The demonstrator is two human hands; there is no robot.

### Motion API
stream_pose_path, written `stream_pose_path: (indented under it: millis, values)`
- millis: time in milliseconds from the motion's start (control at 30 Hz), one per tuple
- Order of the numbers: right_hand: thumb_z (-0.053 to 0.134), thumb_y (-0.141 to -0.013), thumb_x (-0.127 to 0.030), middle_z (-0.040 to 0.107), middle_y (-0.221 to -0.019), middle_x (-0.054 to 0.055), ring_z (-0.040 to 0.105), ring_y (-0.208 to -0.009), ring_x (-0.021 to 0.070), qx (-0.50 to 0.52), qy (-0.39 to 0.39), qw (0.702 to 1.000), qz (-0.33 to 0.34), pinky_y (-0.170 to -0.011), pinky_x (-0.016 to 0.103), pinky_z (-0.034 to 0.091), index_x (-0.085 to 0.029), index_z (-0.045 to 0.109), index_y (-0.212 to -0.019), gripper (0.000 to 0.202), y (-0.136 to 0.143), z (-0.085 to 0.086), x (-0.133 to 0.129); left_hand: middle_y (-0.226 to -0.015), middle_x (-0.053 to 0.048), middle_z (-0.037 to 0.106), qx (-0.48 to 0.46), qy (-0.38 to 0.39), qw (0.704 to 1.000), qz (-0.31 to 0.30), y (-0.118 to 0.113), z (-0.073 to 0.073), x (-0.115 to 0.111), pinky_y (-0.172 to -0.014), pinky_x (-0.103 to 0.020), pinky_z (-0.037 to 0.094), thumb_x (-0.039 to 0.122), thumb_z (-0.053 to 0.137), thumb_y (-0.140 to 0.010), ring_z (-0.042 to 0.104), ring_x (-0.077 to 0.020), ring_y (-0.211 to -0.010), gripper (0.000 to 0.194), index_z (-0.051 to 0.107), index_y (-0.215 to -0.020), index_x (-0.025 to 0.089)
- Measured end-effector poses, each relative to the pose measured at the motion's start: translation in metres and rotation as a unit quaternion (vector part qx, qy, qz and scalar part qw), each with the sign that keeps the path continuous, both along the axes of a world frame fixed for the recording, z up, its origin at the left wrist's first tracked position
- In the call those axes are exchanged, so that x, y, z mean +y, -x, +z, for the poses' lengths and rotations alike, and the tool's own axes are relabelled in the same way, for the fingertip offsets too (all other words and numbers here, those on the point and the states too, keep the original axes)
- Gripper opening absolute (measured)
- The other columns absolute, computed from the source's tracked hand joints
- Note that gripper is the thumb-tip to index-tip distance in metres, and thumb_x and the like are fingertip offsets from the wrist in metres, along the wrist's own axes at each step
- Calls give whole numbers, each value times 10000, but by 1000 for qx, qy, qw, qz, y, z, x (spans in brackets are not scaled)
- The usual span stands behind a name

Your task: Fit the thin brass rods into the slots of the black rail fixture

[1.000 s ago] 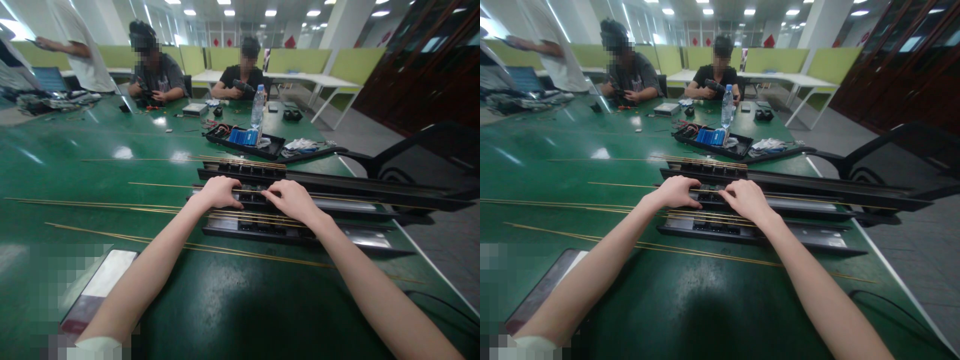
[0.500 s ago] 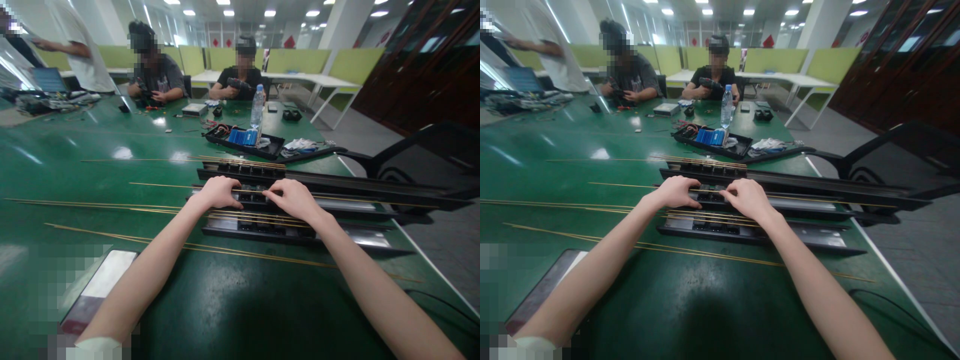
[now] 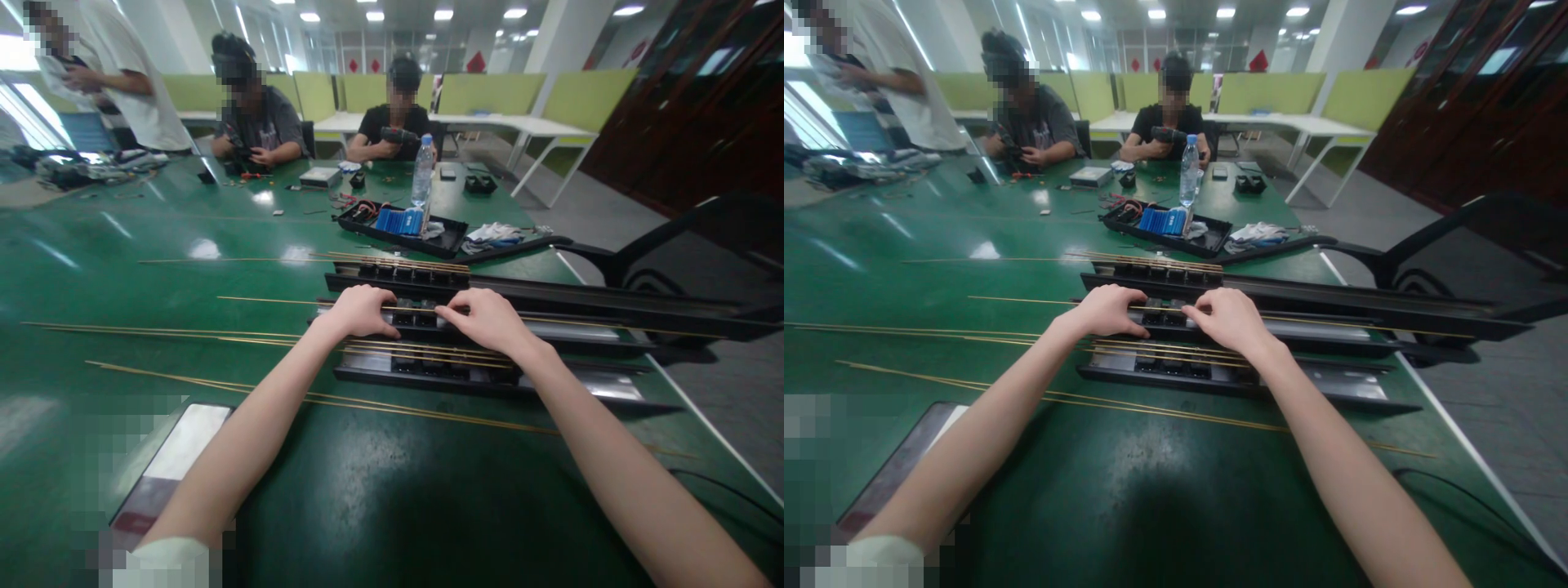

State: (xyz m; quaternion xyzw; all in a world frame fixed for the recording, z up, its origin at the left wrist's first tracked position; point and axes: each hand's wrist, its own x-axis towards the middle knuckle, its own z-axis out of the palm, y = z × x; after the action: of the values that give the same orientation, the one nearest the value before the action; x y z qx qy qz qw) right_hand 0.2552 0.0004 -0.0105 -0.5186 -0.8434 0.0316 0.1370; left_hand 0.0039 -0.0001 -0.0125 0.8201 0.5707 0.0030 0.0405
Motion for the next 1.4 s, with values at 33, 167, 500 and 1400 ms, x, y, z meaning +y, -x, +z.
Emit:
stream_pose_path:
  millis: [33,167,500,1400]
  values:
    - [497,-924,-547,768,-869,41,670,-809,230,-4,1,1000,-1,-638,311,409,-248,780,-806,428,-1,0,1,-1170,-66,721,-2,0,1000,-1,0,0,0,-894,-368,505,748,668,-618,658,-308,-1077,789,626,-1270,306]
    - [492,-922,-558,768,-871,51,674,-824,242,-12,3,1000,2,-642,322,414,-244,782,-812,442,-3,-1,3,-1172,-71,720,-6,-1,1000,-6,1,-1,0,-892,-382,508,751,664,-620,657,-320,-1075,791,631,-1267,298]
    - [515,-900,-550,767,-863,52,675,-819,240,-9,9,1000,-7,-634,314,418,-242,781,-788,422,-4,3,1,-1160,-74,722,-11,-2,1000,-10,2,1,-2,-889,-389,512,758,663,-619,657,-325,-1072,795,636,-1262,292]
    - [509,-906,-563,763,-867,58,675,-840,245,6,15,1000,8,-698,321,447,-233,780,-805,439,-17,2,4,-1149,-75,730,-2,-15,1000,-9,2,-2,-2,-868,-392,519,770,646,-622,669,-327,-1049,802,633,-1266,293]
